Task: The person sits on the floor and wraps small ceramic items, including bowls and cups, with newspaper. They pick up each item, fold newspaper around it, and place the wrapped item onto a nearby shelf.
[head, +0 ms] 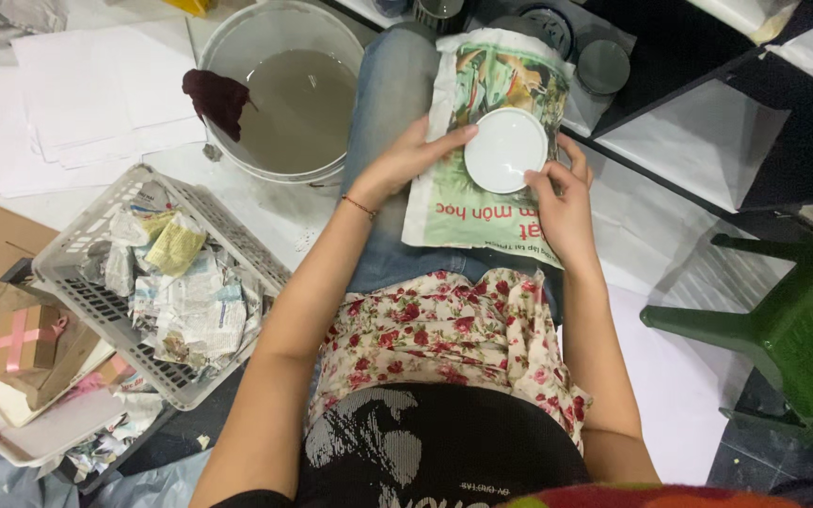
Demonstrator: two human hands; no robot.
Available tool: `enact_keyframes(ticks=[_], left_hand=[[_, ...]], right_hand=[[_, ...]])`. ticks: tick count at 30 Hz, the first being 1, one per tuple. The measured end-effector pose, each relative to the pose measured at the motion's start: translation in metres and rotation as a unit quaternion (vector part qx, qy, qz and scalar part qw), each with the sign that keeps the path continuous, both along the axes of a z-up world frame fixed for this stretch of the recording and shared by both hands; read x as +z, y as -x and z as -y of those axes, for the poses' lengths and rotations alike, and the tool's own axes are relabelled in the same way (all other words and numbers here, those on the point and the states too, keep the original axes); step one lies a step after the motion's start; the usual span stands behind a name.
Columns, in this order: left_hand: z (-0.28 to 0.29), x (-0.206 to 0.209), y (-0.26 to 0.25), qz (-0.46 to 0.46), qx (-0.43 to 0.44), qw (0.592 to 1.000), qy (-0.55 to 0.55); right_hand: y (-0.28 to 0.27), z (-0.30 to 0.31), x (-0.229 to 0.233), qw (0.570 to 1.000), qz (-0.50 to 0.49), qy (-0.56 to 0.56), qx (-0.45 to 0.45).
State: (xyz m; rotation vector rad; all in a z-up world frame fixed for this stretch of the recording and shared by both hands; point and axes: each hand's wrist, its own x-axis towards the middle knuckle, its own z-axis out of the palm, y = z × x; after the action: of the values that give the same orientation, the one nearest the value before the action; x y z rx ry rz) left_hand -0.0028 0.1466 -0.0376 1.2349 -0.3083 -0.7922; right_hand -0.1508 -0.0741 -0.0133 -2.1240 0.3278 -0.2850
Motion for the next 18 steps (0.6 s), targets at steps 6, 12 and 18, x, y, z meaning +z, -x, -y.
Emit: enact_keyframes(ticks=[6,12,18], left_hand=[[0.032,-0.019,0.01,0.223,0.115,0.968,-0.032],[0.047,-0.035,0.011,0.263,0.149,0.943,-0.14],[0.042,-0.026,0.006,0.303,0.166,0.92,-0.184]], right_hand=[[-0.012,0.016,0.001,0.995,0.02,-0.096,0.003],[-0.071,0.036,0.02,0.95,0.021,-0.301,-0.079],[-0.053,0.02,0.042,0.99,0.107,-0.095,-0.013]])
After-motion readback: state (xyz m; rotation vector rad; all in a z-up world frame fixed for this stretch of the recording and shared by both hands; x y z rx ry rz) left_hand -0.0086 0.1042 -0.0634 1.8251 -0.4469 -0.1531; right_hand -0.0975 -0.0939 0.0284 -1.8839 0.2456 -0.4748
